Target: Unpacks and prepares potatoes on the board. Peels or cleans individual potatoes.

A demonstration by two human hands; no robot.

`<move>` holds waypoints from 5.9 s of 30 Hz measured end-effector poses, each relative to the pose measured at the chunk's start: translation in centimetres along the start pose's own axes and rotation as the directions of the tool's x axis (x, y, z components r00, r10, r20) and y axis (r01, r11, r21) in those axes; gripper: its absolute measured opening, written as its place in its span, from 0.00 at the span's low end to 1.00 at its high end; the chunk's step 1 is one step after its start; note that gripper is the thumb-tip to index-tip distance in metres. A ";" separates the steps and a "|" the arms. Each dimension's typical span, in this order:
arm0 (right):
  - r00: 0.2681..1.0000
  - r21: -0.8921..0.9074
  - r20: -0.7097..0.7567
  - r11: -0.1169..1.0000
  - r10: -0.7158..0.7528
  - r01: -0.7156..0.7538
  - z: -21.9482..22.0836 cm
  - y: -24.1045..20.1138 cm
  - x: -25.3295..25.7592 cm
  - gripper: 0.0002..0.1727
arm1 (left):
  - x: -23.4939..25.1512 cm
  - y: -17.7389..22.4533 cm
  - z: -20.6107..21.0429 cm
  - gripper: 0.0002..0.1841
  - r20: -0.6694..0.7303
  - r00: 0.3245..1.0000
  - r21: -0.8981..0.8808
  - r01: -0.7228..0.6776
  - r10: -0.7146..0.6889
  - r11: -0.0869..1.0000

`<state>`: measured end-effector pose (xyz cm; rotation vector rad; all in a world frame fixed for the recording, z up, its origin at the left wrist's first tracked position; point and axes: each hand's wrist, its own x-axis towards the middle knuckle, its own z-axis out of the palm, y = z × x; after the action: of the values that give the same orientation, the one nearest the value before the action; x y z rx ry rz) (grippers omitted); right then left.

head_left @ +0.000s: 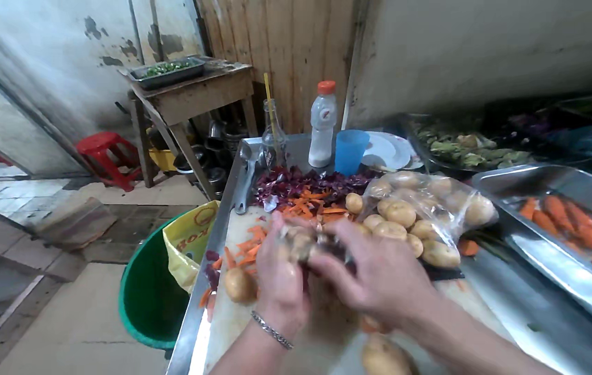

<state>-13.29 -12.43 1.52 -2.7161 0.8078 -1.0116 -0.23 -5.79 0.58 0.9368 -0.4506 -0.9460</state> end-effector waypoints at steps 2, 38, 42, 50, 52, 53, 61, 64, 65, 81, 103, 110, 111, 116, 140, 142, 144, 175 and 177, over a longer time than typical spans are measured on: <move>0.969 -0.029 0.122 0.977 0.214 -0.212 -1.1 0.9 0.8 0.35 | -0.2 0.3 0.8 0.31 -0.031 0.999 0.061 0.025 -0.023 0.998; 0.999 0.023 -0.031 0.999 -0.021 0.022 -0.4 -0.2 -0.1 0.33 | 0.1 -0.5 0.5 0.20 -0.038 0.965 0.153 -0.251 0.260 0.956; 0.926 -0.018 0.199 0.946 0.321 -0.324 -2.0 1.9 1.2 0.41 | 0.1 -0.1 0.4 0.29 0.074 0.965 0.221 -0.260 0.250 0.940; 0.996 0.054 0.051 0.996 0.069 -0.072 -0.6 -0.6 -0.3 0.34 | 0.6 -0.2 0.1 0.24 -0.033 0.977 0.213 -0.201 0.212 0.956; 0.983 0.021 0.100 0.988 0.152 -0.155 -1.1 0.2 0.2 0.35 | 0.3 -0.2 0.1 0.25 -0.024 0.964 0.298 -0.246 0.265 0.922; 0.955 0.001 0.168 0.969 0.243 -0.247 -1.6 0.8 0.6 0.36 | 0.3 -0.3 0.2 0.27 -0.010 0.960 0.315 -0.261 0.278 0.912; 0.986 0.045 0.087 0.989 0.140 -0.144 -0.3 -0.2 -0.2 0.33 | 0.4 0.4 0.7 0.39 -0.040 0.984 -0.036 0.170 -0.172 0.985; 0.999 -0.026 -0.039 0.999 -0.025 0.024 0.4 -0.6 -0.4 0.33 | -0.1 0.3 0.3 0.34 0.033 0.993 -0.095 0.113 -0.111 0.989; 1.000 -0.042 -0.015 0.999 0.014 -0.015 0.1 -0.1 -0.1 0.33 | -0.1 0.5 0.6 0.34 -0.002 0.993 -0.070 0.120 -0.120 0.990; 0.995 0.000 -0.048 0.996 -0.085 0.085 -0.6 0.3 0.0 0.31 | -0.5 1.0 0.9 0.27 0.023 0.991 -0.111 0.134 -0.132 0.985; 0.951 0.037 0.135 0.958 0.277 -0.284 -1.7 1.8 1.1 0.39 | 0.1 -0.1 0.3 0.26 0.055 0.948 0.329 -0.315 0.315 0.890; 0.996 0.073 0.046 0.994 0.078 -0.081 -1.1 -0.3 0.2 0.34 | 0.4 -0.5 0.2 0.16 0.024 0.869 0.340 -0.472 0.494 0.813; 0.991 0.058 0.070 0.991 0.117 -0.121 -1.3 0.1 0.4 0.35 | 0.2 -0.4 0.3 0.14 0.013 0.831 0.395 -0.516 0.557 0.760; 0.913 0.037 0.205 0.930 0.352 -0.367 -2.2 1.4 1.2 0.39 | 0.2 -0.4 0.5 0.14 0.024 0.777 0.511 -0.550 0.628 0.660; 0.992 -0.064 -0.083 0.994 -0.095 0.090 0.3 -0.2 -0.5 0.32 | -0.2 1.2 -0.1 0.29 0.070 0.979 -0.026 0.192 -0.190 0.981; 0.991 -0.069 -0.080 0.993 -0.107 0.101 0.0 -0.2 -0.5 0.32 | -0.3 1.1 -0.1 0.28 0.077 0.982 0.002 0.171 -0.171 0.985; 0.989 -0.065 -0.082 0.991 -0.125 0.120 -0.2 -0.3 -0.6 0.31 | -0.3 1.0 0.1 0.26 0.071 0.987 -0.006 0.147 -0.146 0.989; 0.992 -0.018 0.059 0.994 0.109 -0.108 -1.1 1.8 0.7 0.37 | 0.3 1.4 0.2 0.31 0.065 0.986 0.011 0.156 -0.157 0.988; 0.964 -0.013 0.124 0.971 0.237 -0.237 -1.7 2.5 1.0 0.40 | 0.4 1.6 0.5 0.29 0.065 0.986 0.037 0.148 -0.150 0.988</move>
<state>-14.80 -14.97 2.69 -2.5708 1.0752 -0.7827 0.43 -5.99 2.12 0.9802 -0.4586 -1.1120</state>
